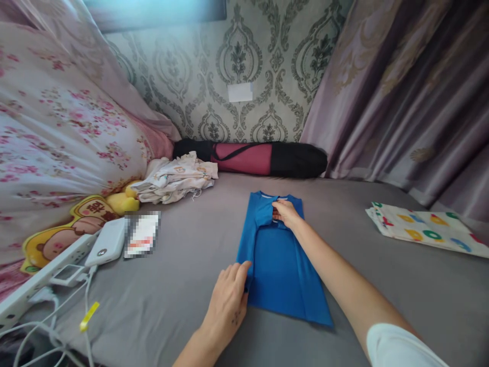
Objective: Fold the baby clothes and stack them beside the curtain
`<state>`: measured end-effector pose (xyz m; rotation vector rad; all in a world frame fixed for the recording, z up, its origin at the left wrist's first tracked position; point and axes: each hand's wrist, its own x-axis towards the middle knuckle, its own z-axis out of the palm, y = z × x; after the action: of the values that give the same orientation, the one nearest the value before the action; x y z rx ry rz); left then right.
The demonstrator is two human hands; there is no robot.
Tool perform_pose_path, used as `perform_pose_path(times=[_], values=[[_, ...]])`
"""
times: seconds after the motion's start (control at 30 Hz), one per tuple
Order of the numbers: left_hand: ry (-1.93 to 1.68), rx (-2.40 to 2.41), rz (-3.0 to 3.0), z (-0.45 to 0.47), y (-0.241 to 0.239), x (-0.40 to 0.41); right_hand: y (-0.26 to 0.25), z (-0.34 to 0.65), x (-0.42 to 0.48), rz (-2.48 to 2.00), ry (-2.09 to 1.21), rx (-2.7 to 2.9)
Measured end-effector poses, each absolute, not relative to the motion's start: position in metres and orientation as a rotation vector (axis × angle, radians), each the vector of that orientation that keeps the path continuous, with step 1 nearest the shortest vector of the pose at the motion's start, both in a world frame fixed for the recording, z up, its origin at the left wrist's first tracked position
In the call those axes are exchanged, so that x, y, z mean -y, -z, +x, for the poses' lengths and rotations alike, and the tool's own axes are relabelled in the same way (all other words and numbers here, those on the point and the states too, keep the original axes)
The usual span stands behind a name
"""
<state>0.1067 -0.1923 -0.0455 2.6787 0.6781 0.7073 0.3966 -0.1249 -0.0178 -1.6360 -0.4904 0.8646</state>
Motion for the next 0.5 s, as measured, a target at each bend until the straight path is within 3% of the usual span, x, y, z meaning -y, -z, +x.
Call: perform_pose_path(times=[0.2,0.5], values=[[-0.737,-0.716,2.698,0.1116,0.0485,0.1927,0.0210,0.3963,0.1292,-1.746,-0.937,0.606],[-0.806,-0.703,2.632,0.1101,0.0436,0.1930,0.0270,0.4048,0.1218,-2.011,-0.700,0.880]])
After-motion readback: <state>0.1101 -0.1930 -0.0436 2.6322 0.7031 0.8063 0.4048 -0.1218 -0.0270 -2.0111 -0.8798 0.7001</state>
